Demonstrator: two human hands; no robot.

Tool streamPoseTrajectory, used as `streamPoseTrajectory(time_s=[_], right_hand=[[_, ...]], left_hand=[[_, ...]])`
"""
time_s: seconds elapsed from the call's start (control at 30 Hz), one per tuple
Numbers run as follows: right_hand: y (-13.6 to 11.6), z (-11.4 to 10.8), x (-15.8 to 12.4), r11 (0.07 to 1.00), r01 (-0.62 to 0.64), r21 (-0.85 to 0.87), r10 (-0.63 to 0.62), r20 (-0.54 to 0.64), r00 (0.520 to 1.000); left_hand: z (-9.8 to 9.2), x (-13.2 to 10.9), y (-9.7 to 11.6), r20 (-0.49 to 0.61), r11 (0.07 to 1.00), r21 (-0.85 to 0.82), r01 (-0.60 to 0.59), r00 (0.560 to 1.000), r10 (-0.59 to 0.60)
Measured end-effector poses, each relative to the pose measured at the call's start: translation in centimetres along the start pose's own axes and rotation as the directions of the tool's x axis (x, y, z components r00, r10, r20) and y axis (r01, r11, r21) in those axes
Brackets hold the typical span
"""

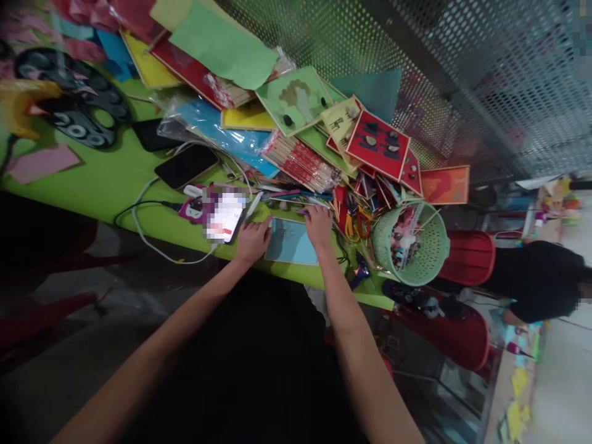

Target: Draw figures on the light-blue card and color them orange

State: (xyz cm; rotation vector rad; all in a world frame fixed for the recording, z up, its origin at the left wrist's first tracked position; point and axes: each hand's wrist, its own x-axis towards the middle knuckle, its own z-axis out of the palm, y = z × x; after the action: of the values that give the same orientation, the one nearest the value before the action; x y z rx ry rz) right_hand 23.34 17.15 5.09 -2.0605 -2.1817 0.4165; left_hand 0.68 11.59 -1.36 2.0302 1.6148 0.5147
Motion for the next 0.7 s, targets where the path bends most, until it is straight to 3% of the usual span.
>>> streamPoseTrajectory(time_s=[0.13,0.3,0.43,0.53,0.63,0.7], right_hand=[[-0.3,-1.0,-0.6,0.988,0.014,0.152,-0.011,-0.021,1.000],[-1.3,-2.6,-1.9,0.931,0.032,0.364,-0.044,0.024,0.999],[-2.0,-3.9,-3.2,0.842,-0.008,0.539,-0.042,0.080,0.996],[-2.0,-4.3,-4.2,0.642,-0.168,0.748,0.072,0.159,0.985],[-1.6,-4.5,-5.6,0.301,-0.310,0.902,0.203,0.257,0.945],[-1.6,-4.4,-6.6,0.140,-0.348,0.927,0.229,0.312,0.922]], left_hand=[[-0.9,-0.2,0.4,-0.023,1.000,-0.015,-0.009,1.000,0.009],[-2.8,0.4,2.8,-0.042,0.998,-0.030,-0.055,0.998,0.054],[-4.0,1.4,4.4,0.017,0.990,-0.061,-0.127,0.992,0.128],[-4.5,1.4,4.8,0.084,0.983,-0.097,-0.159,0.982,0.167],[-4.8,0.3,5.1,0.133,0.977,-0.140,-0.163,0.974,0.182],[-4.8,-0.9,5.5,0.161,0.974,-0.169,-0.151,0.971,0.179]])
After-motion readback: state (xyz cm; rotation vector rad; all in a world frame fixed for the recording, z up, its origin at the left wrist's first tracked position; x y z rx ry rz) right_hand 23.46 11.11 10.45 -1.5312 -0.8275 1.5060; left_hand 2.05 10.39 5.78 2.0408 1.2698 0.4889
